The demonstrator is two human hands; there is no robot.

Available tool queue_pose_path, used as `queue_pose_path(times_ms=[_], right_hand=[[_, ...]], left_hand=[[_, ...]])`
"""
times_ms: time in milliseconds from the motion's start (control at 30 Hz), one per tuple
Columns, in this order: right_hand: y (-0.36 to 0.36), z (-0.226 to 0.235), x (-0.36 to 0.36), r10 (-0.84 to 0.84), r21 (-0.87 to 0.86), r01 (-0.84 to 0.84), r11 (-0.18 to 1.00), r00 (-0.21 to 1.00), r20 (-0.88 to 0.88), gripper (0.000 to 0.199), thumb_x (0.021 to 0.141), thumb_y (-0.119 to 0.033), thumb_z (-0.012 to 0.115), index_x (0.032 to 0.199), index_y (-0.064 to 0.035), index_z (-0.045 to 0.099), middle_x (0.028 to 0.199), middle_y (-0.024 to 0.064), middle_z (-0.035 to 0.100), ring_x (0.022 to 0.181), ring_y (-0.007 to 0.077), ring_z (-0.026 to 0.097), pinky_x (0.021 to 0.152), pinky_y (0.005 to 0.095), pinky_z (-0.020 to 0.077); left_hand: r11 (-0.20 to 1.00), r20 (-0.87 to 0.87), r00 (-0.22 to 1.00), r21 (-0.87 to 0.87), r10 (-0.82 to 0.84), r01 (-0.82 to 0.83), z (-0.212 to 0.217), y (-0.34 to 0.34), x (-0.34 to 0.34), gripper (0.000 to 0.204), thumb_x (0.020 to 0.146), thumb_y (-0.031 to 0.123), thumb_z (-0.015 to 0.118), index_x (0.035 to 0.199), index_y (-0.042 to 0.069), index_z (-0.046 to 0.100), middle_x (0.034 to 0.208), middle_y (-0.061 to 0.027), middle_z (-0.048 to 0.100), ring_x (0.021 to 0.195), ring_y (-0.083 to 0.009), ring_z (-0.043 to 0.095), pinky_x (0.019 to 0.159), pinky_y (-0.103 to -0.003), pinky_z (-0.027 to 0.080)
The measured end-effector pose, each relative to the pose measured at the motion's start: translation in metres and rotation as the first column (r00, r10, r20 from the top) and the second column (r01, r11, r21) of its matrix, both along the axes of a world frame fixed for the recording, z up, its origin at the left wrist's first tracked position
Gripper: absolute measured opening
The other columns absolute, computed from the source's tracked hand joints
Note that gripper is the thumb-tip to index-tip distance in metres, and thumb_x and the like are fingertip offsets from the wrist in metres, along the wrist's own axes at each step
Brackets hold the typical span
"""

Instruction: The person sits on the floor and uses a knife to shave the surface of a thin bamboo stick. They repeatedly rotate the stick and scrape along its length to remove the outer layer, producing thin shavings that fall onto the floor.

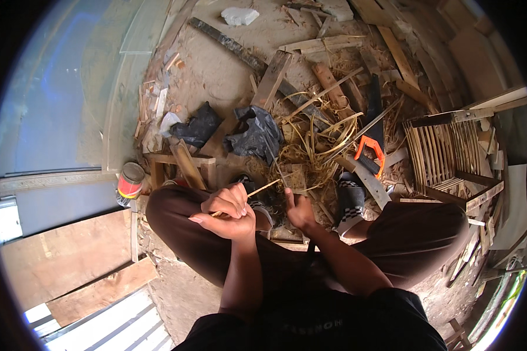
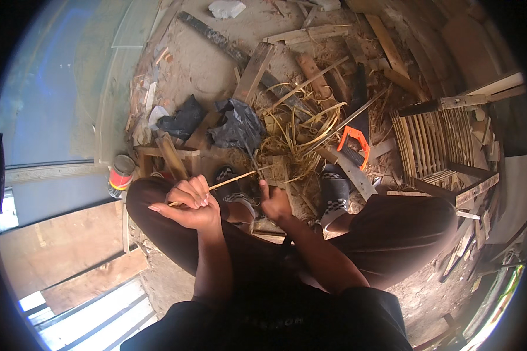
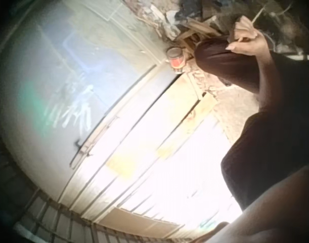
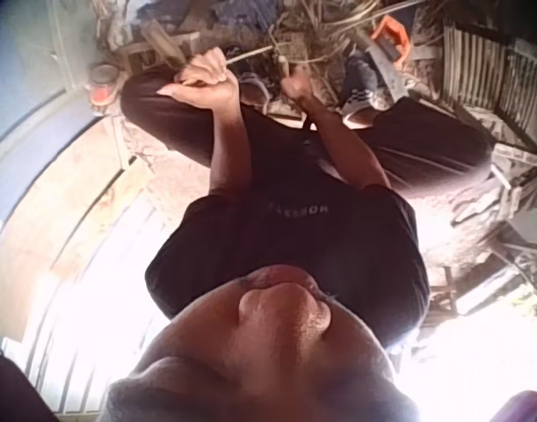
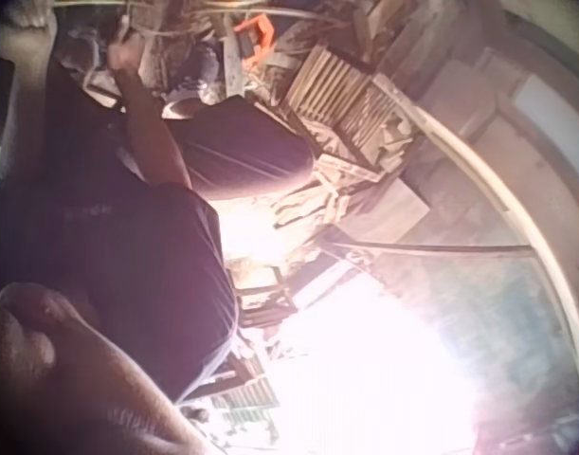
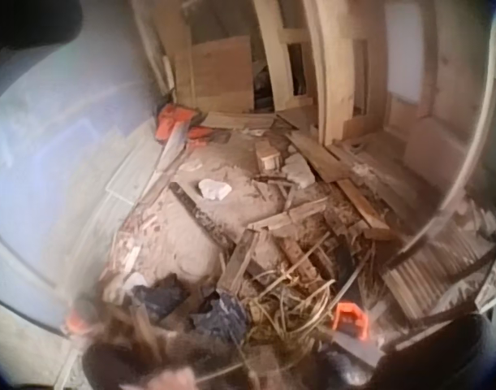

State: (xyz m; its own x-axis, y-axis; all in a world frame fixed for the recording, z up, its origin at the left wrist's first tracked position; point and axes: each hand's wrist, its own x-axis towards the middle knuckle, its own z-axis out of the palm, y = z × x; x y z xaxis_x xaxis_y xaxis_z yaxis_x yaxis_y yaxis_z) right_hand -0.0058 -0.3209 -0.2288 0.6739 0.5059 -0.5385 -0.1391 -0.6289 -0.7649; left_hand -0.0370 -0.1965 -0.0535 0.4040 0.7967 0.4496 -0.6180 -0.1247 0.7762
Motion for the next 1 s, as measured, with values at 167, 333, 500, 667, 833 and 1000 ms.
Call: queue_pose_path(times_ms=[167,333,500,667,833,1000], right_hand=[[-0.003,-0.033,-0.005,-0.04,-0.021,0.038,0.999,0.997,-0.073,0.079,0.104,-0.059,0.031,0.085,0.0087,0.067,0.081,0.0351,0.065,0.088,0.0526,0.065,0.078,0.0566,0.0478],[-0.026,-0.066,0.002,0.009,-0.21,-0.067,0.975,0.964,-0.266,0.08,0.104,-0.06,0.03,0.083,0.0072,0.068,0.082,0.0342,0.065,0.087,0.0518,0.065,0.08,0.0556,0.0489],[-0.01,-0.06,-0.006,0.049,-0.107,-0.06,0.992,0.994,-0.102,0.076,0.106,-0.056,0.028,0.09,0.0068,0.067,0.086,0.033,0.066,0.09,0.0514,0.064,0.08,0.057,0.0485],[-0.032,-0.117,-0.009,0.175,-0.206,-0.172,0.963,0.985,-0.005,0.077,0.104,-0.062,0.025,0.076,0.002,0.056,0.063,0.0189,0.053,0.061,0.0344,0.055,0.059,0.0496,0.0452],[-0.02,-0.086,0.007,0.101,-0.309,-0.193,0.931,0.952,-0.289,0.084,0.103,-0.064,0.027,0.097,0.0086,0.07,0.068,0.0244,0.06,0.073,0.0371,0.067,0.064,0.0483,0.0528],[-0.02,-0.048,0.037,-0.302,-0.126,0.278,0.952,0.921,-0.245,0.084,0.095,-0.075,0.038,0.07,0.0025,0.061,0.053,0.0129,0.051,0.046,0.0276,0.056,0.045,0.0407,0.0445]], left_hand=[[0.999,-0.002,0.999,-0.023,0.039,-0.039,0.003,0.001,0.001,0.074,0.105,0.062,0.021,0.052,0.013,0.034,0.044,-0.001,0.034,0.037,-0.0108,0.025,0.043,-0.025,0.021],[0.999,-0.014,0.999,-0.021,0.032,-0.032,0.001,-0.002,0.006,0.073,0.105,0.062,0.021,0.053,0.013,0.034,0.045,-0.0005,0.034,0.037,-0.0107,0.024,0.043,-0.025,0.021],[0.998,-0.022,0.999,0.055,0.034,-0.033,0.002,-0.001,0.004,0.072,0.105,0.062,0.021,0.053,0.013,0.034,0.045,-0.0004,0.034,0.038,-0.0103,0.026,0.043,-0.024,0.021],[0.999,-0.02,0.999,0.027,0.045,-0.044,0.0,0.001,0.013,0.071,0.106,0.06,0.022,0.054,0.013,0.032,0.045,0.0002,0.032,0.038,-0.0104,0.025,0.043,-0.024,0.021],[0.994,-0.048,0.993,-0.003,0.107,-0.107,0.009,0.004,0.011,0.068,0.107,0.057,0.023,0.055,0.015,0.032,0.045,0.0004,0.031,0.039,-0.0108,0.027,0.044,-0.024,0.023],[0.99,0.17,0.985,-0.135,-0.005,0.029,0.08,0.064,0.032,0.064,0.107,0.056,0.028,0.059,0.015,0.035,0.052,-0.0004,0.035,0.04,-0.0096,0.027,0.042,-0.022,0.023]])
